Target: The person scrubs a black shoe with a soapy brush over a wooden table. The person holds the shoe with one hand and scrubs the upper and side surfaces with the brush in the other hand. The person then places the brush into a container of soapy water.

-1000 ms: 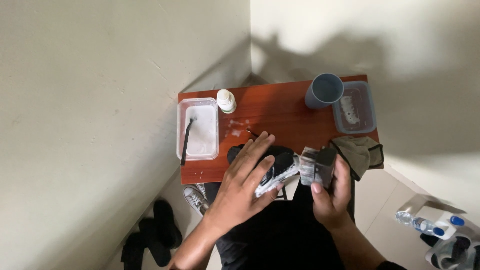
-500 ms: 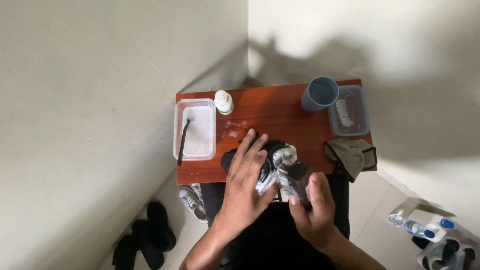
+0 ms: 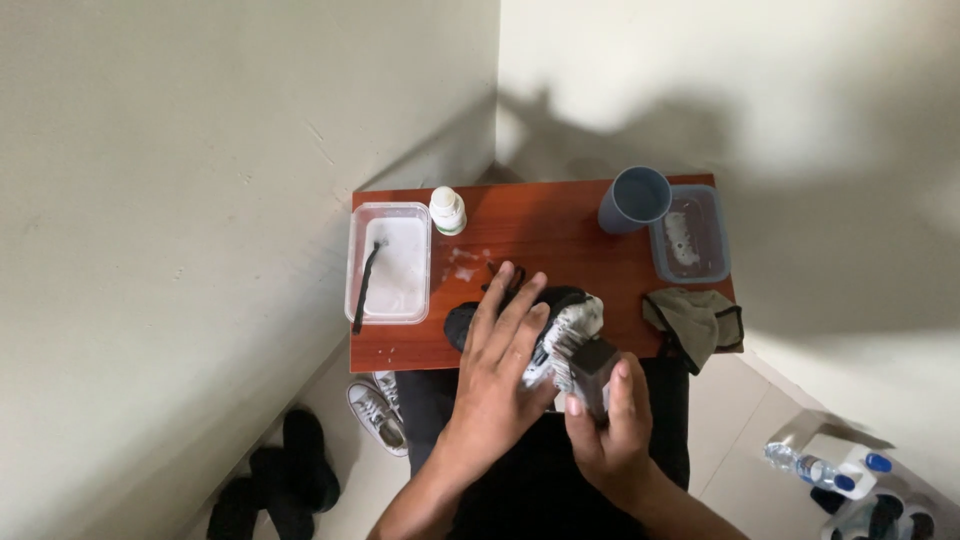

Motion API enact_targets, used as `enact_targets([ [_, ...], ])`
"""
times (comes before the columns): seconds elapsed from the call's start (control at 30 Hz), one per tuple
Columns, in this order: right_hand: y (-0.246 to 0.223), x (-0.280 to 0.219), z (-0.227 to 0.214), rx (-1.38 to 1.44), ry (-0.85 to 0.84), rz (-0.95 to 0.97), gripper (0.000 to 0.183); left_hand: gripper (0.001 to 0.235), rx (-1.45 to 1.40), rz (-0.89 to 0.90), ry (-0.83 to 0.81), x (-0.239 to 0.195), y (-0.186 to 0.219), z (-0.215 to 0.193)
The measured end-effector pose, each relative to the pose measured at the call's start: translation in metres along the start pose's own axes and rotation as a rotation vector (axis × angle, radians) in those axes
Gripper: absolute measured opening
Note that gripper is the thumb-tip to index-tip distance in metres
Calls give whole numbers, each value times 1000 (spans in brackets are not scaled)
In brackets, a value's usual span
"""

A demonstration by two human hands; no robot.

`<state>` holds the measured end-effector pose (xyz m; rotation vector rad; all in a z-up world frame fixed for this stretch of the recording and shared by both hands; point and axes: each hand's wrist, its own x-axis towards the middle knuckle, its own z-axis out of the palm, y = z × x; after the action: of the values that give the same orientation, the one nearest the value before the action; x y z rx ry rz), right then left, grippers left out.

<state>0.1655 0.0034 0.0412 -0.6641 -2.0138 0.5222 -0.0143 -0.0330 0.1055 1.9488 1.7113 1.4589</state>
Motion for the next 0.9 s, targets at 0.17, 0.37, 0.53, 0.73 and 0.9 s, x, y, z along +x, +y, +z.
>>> enact_targets([
  [0.17, 7, 36, -8, -133, 97, -3, 63, 65, 54, 0, -16, 9, 11, 3],
  [0.37, 4, 15, 1, -88, 27, -28, 64, 82, 32, -55, 23, 1, 2, 1],
  [0.53, 4, 13, -2, -34, -37, -33, 65, 103, -30, -32, 18, 1, 0, -5],
  [0.73, -1, 55, -12, -131, 118, -7, 59, 65, 74, 4, -20, 2, 12, 0],
  [0.9, 13, 8, 10, -62, 41, -40, 64, 94, 15, -44, 44, -4, -1, 2],
])
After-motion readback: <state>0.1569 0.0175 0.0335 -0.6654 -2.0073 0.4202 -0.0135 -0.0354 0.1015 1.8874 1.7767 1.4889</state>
